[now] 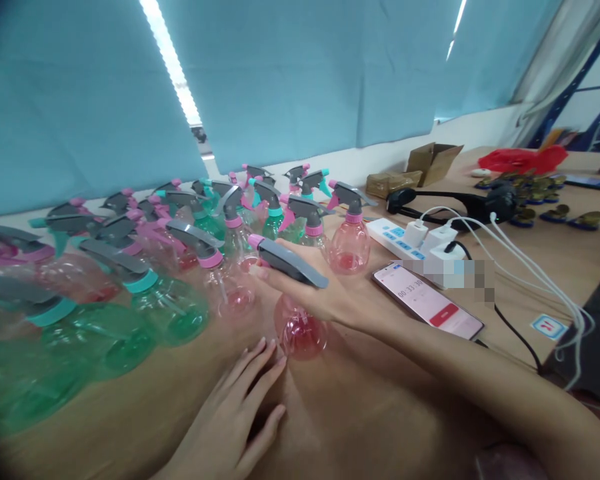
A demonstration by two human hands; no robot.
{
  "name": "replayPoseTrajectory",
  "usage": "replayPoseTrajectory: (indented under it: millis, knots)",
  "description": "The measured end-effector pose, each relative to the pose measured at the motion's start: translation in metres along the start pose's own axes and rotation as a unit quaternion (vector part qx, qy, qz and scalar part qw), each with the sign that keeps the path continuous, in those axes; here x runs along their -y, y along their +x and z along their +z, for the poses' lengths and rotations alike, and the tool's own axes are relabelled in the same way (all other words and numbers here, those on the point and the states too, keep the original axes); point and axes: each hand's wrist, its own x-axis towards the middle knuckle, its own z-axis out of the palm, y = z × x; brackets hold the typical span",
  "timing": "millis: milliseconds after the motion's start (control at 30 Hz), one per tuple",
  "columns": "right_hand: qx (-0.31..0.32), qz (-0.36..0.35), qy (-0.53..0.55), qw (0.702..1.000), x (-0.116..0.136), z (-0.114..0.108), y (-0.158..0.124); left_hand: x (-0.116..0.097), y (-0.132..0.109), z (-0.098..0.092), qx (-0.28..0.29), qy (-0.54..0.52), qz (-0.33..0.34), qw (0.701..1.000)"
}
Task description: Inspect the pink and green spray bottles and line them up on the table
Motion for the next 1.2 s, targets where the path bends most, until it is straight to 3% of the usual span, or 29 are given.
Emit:
replayPoseTrajectory:
  millis: [233, 500, 1000, 1200]
  knots:
    - [0.002, -0.019, -0.006, 1.000, -0.005, 0.004, 0.009, 0.002, -0.001, 0.000, -0.008, -0.013, 0.000, 1.000]
    - [-0.005, 0.012, 0.011, 1.000, -0.017, 0.011, 0.014, -0.001, 0.000, 0.000, 0.003, -0.004, 0.002, 1.000]
    - [0.007, 0.048, 0.003, 0.999, 0.002, 0.015, 0.015, 0.011, -0.011, -0.004, -0.010, -0.002, 0.033, 0.999]
    - [-0.012, 0.072, 0.014, 0.997, 0.007, 0.017, 0.013, 0.011, -0.009, -0.008, 0.019, -0.008, 0.031, 0.999]
